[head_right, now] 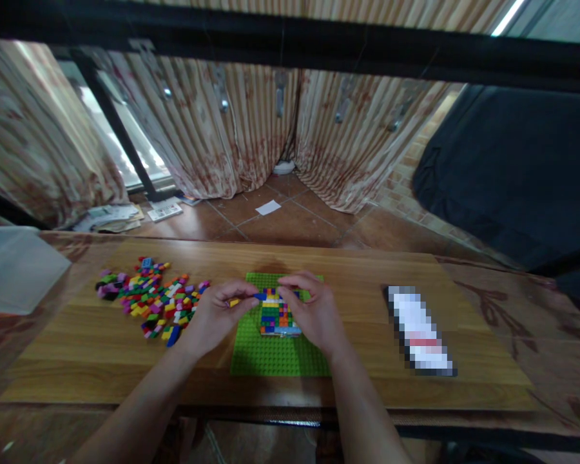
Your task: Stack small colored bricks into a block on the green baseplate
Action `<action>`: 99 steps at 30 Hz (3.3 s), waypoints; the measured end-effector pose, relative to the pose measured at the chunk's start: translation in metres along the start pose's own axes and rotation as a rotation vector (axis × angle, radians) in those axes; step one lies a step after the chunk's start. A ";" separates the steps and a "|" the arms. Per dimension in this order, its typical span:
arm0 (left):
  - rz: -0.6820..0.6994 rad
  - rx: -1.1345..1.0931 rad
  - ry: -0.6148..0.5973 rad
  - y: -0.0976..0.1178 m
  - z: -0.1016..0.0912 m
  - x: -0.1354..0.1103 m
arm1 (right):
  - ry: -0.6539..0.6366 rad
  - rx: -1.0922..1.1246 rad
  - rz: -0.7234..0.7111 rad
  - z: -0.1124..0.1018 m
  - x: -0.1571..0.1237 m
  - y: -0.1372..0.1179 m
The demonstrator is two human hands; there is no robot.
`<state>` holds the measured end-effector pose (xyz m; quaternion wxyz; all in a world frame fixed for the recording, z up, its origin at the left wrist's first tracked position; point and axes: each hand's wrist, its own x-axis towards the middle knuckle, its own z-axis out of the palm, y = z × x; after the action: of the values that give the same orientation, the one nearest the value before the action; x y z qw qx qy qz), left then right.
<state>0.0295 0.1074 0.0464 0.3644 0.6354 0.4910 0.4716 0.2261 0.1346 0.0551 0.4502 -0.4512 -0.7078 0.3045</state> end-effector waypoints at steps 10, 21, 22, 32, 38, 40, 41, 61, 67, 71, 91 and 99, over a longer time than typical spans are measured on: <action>0.027 0.006 0.047 0.002 0.011 -0.002 | -0.162 -0.167 -0.066 0.003 -0.006 -0.006; -0.010 0.119 0.086 -0.002 0.011 -0.001 | -0.135 -0.331 -0.151 0.005 -0.006 -0.004; -0.021 0.109 0.087 -0.003 0.011 -0.001 | -0.124 -0.332 -0.148 0.006 -0.006 -0.003; -0.159 -0.101 0.056 -0.011 0.020 0.003 | -0.046 -0.306 -0.098 0.010 -0.006 0.001; -0.210 -0.194 0.053 -0.014 0.023 0.006 | -0.050 -0.292 -0.092 0.012 -0.006 0.000; -0.220 -0.197 0.056 -0.014 0.024 0.006 | -0.047 -0.293 -0.086 0.012 -0.006 0.000; -0.228 -0.203 0.058 -0.014 0.024 0.007 | -0.047 -0.290 -0.079 0.012 -0.006 -0.001; -0.330 -0.335 0.127 -0.008 0.028 0.010 | -0.061 0.050 0.295 0.024 -0.001 0.014; -0.378 -0.446 0.161 -0.010 0.030 0.011 | -0.029 0.225 0.469 0.027 0.001 0.014; -0.392 -0.466 0.172 -0.013 0.032 0.013 | -0.001 0.249 0.464 0.029 0.001 0.012; -0.386 -0.488 0.110 -0.009 0.025 0.015 | 0.022 0.291 0.543 0.021 -0.001 0.012; -0.264 -0.340 0.013 -0.017 0.029 0.015 | -0.056 0.221 0.520 0.019 -0.002 0.016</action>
<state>0.0534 0.1260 0.0254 0.5219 0.4918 0.4857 0.4998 0.2148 0.1383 0.0329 0.3839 -0.5571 -0.5430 0.4974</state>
